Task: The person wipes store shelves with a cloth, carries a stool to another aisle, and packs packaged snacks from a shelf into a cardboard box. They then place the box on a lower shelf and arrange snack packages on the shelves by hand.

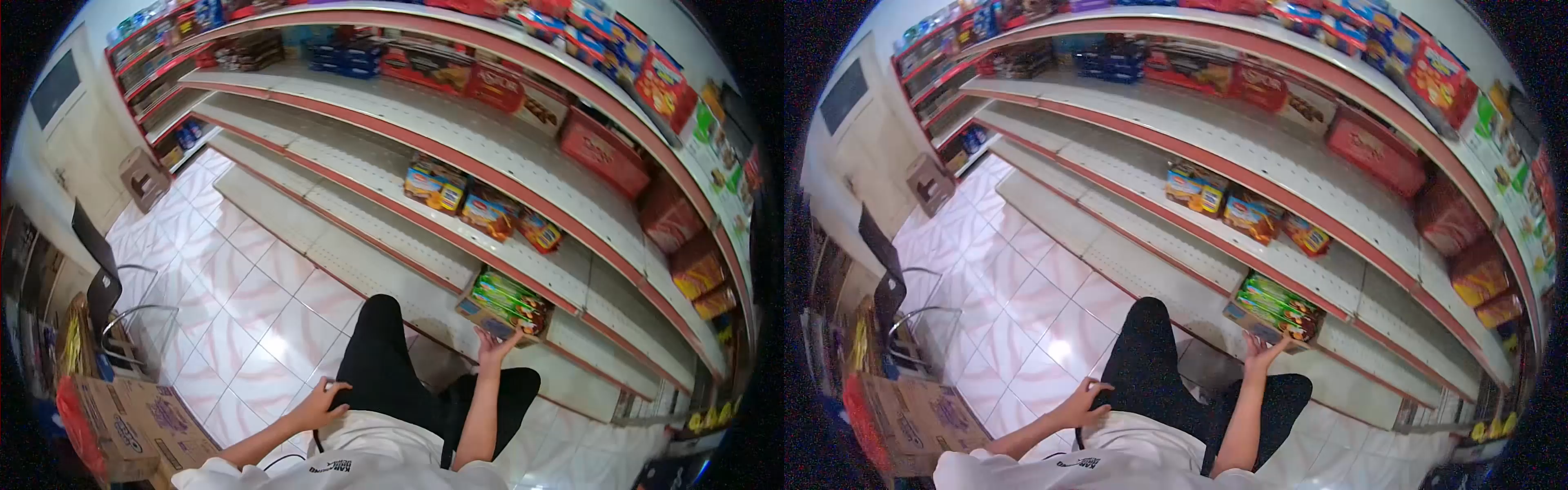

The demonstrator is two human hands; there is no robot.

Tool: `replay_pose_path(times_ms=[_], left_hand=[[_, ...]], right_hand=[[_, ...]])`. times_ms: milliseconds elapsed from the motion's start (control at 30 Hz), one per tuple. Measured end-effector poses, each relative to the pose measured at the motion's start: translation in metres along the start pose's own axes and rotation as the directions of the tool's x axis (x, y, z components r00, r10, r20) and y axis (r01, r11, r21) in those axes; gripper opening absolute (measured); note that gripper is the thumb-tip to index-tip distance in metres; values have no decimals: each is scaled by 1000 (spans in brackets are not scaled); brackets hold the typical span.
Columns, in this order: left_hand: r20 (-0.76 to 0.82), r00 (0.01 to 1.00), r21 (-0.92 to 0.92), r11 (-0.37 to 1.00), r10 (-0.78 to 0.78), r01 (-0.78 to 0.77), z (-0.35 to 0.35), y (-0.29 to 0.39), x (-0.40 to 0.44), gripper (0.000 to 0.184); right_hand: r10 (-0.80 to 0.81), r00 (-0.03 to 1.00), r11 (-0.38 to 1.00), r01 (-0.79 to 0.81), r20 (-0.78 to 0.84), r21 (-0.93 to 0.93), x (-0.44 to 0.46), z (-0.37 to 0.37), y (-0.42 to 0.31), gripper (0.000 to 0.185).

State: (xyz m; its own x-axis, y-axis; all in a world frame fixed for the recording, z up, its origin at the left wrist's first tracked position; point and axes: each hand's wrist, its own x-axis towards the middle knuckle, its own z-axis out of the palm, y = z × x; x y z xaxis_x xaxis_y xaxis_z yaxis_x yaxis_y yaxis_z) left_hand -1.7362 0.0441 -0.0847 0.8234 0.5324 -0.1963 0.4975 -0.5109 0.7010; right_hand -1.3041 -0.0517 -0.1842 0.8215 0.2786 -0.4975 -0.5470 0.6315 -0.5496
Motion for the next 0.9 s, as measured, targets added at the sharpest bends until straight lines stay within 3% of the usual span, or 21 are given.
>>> replay_pose_path(times_ms=[33, 100, 167, 200, 233, 267, 300, 333, 367, 433, 500, 567, 600, 667, 700, 733, 767, 800, 833, 900], left_hand=[[68, 988, -234, 961, -135, 148, 1, -9, -11, 45], [-41, 979, -234, 954, -200, 185, 0, -27, -26, 38], [-169, 939, -169, 947, -301, 273, 9, -56, -42, 27], [-209, 917, -103, 940, -341, 326, 15, -75, -52, 23], [-83, 898, 23, 900, -432, 435, 16, -89, -62, 23], [67, 795, 230, 784, -603, 576, 27, -110, -71, 32], [311, 694, 358, 757, -649, 547, 36, -138, -80, 42], [417, 595, 501, 720, -687, 480, 44, -147, -83, 52], [493, 598, 497, 769, -632, 403, 38, -141, -85, 63], [489, 470, 342, 657, -735, 672, 24, -130, -74, 70], [315, 697, 476, 743, -644, 471, 2, -132, -42, 71], [111, 834, 445, 777, -541, 445, -37, -98, 1, 64], [-13, 912, 412, 829, -410, 378, -46, -94, 24, 57], [-129, 970, 405, 882, -207, 242, -72, -54, 73, 49], [-168, 986, 356, 932, -15, 75, -83, -33, 97, 45], [-183, 972, 322, 943, 147, -82, -92, -7, 120, 40], [-121, 954, 63, 962, 273, -267, -118, 82, 146, 34], [-130, 937, 77, 945, 325, -317, -134, 135, 152, 31], [-141, 917, 90, 927, 374, -364, -145, 174, 157, 28], [-274, 685, 136, 733, 675, -667, -163, 233, 176, 24]], right_hand=[[62, 998, 998, -61, -9, 4, 9, 0, 1, 97], [-21, 997, 989, 32, 78, -143, 12, 7, 2, 101], [149, 985, 987, -143, 82, -77, 22, 15, -9, 107], [139, 986, 989, -134, 96, -63, 22, 19, -10, 107], [157, 982, 985, -148, 105, -86, 22, 19, -14, 111], [172, 979, 981, -160, 109, -107, 21, 17, -18, 115], [188, 976, 977, -174, 110, -127, 20, 15, -21, 119], [222, 970, 968, -207, 99, -142, 15, 14, -26, 122], [209, 973, 973, -196, 102, -125, 7, 15, -28, 122], [252, 966, 967, -251, 52, -39, -11, 15, -32, 124], [245, 966, 969, -243, 82, -30, -22, 10, -39, 123], [271, 948, 963, -269, 168, -31, -18, 5, -44, 119], [248, 936, 969, -245, 249, -42, -9, 0, -45, 117], [196, 968, 974, -210, 157, 85, 12, -1, -41, 115], [204, 941, 974, -223, 268, 41, 8, 2, -45, 111], [221, 962, 965, -239, 158, 106, 5, 7, -43, 97], [224, 937, 974, -213, 268, -70, 55, -37, -13, 74], [172, 944, 964, -102, 281, -248, 4, -16, -29, 55], [156, 948, 968, -90, 279, -233, -22, -3, -44, 55], [408, 828, 753, -65, 386, -655, -55, 13, -71, 48]])
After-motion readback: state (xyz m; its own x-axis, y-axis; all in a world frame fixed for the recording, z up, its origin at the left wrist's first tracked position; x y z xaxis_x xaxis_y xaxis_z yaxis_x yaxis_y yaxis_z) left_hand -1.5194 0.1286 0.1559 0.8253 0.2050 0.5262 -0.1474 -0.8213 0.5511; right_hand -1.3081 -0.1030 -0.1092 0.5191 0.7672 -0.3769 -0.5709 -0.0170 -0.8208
